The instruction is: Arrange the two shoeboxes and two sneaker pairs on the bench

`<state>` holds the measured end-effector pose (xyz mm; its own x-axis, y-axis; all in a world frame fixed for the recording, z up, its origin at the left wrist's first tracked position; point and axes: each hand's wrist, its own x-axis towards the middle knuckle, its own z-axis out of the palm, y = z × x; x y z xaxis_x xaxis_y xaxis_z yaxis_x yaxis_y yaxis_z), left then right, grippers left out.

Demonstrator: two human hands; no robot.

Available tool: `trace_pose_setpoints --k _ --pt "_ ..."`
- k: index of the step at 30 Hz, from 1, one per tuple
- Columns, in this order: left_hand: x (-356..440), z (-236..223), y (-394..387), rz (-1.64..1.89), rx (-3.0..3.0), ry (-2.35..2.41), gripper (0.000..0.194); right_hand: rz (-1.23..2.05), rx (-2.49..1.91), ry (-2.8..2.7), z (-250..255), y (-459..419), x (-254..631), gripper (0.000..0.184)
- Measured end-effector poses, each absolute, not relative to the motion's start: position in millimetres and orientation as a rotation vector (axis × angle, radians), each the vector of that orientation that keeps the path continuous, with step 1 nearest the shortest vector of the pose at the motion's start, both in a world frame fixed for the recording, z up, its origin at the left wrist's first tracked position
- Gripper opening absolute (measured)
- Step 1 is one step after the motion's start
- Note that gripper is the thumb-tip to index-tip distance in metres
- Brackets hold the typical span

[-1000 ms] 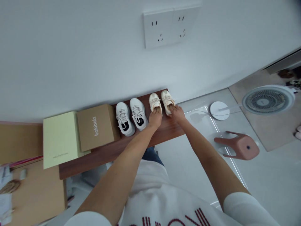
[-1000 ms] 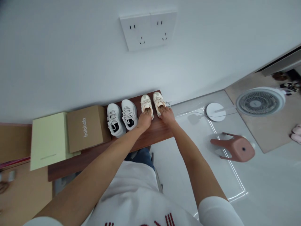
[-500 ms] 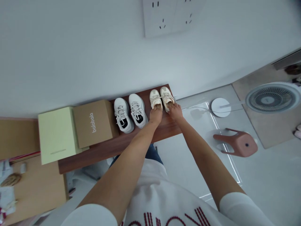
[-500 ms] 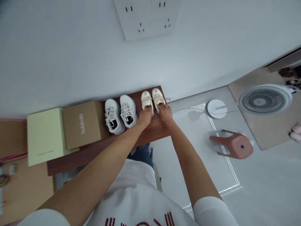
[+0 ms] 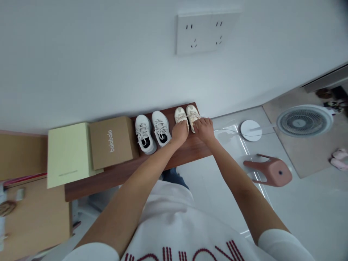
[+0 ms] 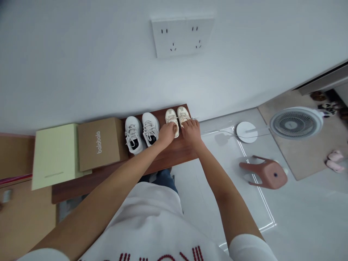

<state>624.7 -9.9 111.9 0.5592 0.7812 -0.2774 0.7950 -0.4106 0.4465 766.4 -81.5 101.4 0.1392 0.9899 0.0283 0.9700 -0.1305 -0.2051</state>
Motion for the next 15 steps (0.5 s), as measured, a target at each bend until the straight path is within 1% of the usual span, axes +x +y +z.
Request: trace_pose_setpoints --k 4,8,12,15 --pt "586.3 139.3 -20.0 0.082 2.253 1.167 0.025 0.119 -2.193 -1.892 124.2 -87.5 750.9 0.030" --pt "523.5 149.4 -50.5 0.108 2.149 1.215 0.023 0.148 -2.148 -1.863 132.5 -108.6 725.0 0.031" --pt "442.8 142.2 -90.6 -0.019 1.982 1.466 0.022 0.345 -2.200 -1.855 120.1 -145.2 682.3 0.034" --pt "375.8 132.7 -118.5 -0.124 1.804 1.685 0.022 0.638 -2.311 -1.812 99.2 -176.3 643.6 0.037"
